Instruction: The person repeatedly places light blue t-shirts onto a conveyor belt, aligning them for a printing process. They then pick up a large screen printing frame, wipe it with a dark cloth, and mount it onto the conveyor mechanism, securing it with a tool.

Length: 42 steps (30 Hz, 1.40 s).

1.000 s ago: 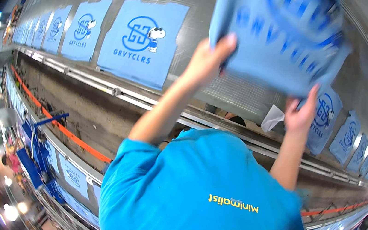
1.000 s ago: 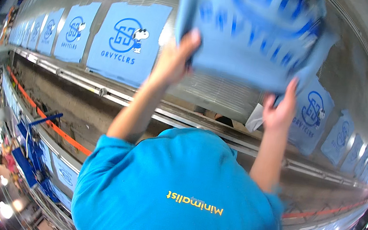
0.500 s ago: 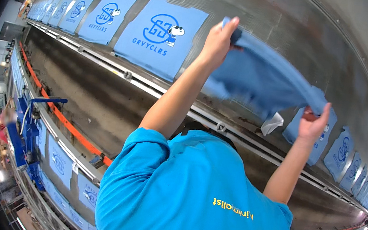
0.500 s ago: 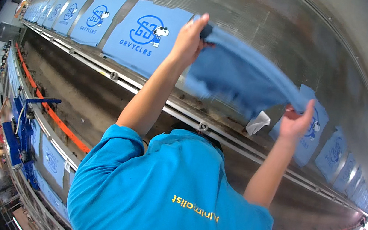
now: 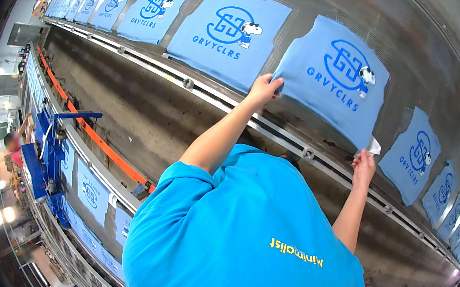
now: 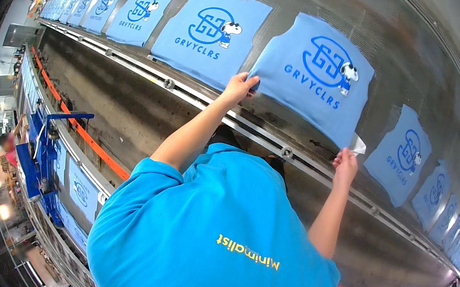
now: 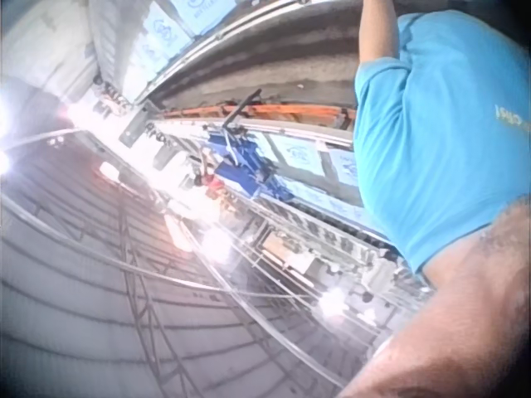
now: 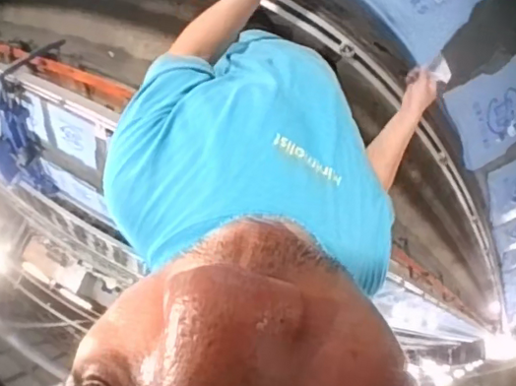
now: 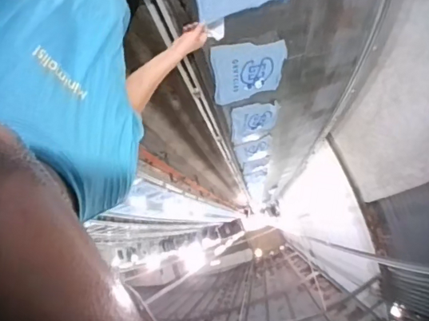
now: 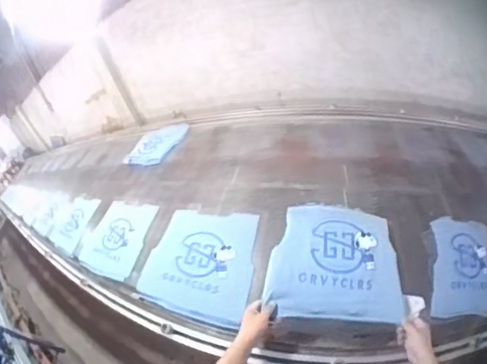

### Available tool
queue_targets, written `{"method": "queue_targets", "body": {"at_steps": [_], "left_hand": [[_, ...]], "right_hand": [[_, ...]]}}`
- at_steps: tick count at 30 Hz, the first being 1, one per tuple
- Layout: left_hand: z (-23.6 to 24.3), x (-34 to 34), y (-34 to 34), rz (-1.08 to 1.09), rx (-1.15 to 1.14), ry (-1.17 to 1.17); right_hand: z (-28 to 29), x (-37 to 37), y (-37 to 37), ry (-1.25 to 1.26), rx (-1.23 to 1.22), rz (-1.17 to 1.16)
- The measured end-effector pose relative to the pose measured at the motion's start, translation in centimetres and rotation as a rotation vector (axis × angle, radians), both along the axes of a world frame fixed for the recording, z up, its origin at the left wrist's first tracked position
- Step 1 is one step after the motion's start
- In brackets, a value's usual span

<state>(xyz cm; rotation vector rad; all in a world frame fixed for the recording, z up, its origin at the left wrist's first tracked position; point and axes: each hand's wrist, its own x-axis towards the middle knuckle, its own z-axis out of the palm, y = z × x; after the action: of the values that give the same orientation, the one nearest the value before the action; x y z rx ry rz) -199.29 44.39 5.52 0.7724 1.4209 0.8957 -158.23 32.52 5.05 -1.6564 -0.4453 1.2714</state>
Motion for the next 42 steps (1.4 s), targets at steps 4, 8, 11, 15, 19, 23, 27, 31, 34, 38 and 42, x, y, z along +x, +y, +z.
{"method": "queue_targets", "body": {"at_steps": [4,8,11,15,19,23,27,31,34,38,42], "left_hand": [[-4.2,-7.4,-0.2,0.064,-0.050,-0.037],[-2.1,-20.3,2.2,0.217,-0.054,-0.059],[-4.1,-32.7,3.7,0.439,-0.137,-0.022],[-3.8,-40.8,4.7,0.599,-0.268,-0.253],[-5.6,-42.5,6.1,0.484,-0.433,-0.341],[-5.1,-40.7,7.1,0.208,-0.536,-0.125],[-2.6,-38.5,7.5,-0.079,-0.472,0.079],[5.6,-30.2,8.8,-0.408,-0.334,-0.144],[6.4,-31.6,9.0,-0.478,-0.293,-0.196],[0.9,-39.0,6.4,-0.398,-0.291,0.258],[-1.9,-40.8,5.2,0.166,-0.437,-0.181]], "right_hand": [[-2.2,-6.0,-0.4,-0.452,-0.240,0.069],[-1.2,-17.6,1.4,-0.222,-0.117,0.071],[-0.6,-28.5,3.8,0.426,-0.194,0.132],[-1.7,-38.8,6.6,0.651,-0.390,0.087],[-5.1,-42.3,9.3,0.661,-0.308,-0.200],[-5.8,-44.0,11.3,0.715,-0.465,-0.105],[-3.9,-48.2,13.3,0.388,-0.597,0.006],[5.0,-55.3,16.2,0.441,-0.139,0.219],[5.9,-52.3,16.8,0.536,-0.020,0.323],[1.5,-47.8,13.3,0.179,-0.292,0.190],[-3.1,-47.8,11.4,0.479,-0.198,-0.170]]}}
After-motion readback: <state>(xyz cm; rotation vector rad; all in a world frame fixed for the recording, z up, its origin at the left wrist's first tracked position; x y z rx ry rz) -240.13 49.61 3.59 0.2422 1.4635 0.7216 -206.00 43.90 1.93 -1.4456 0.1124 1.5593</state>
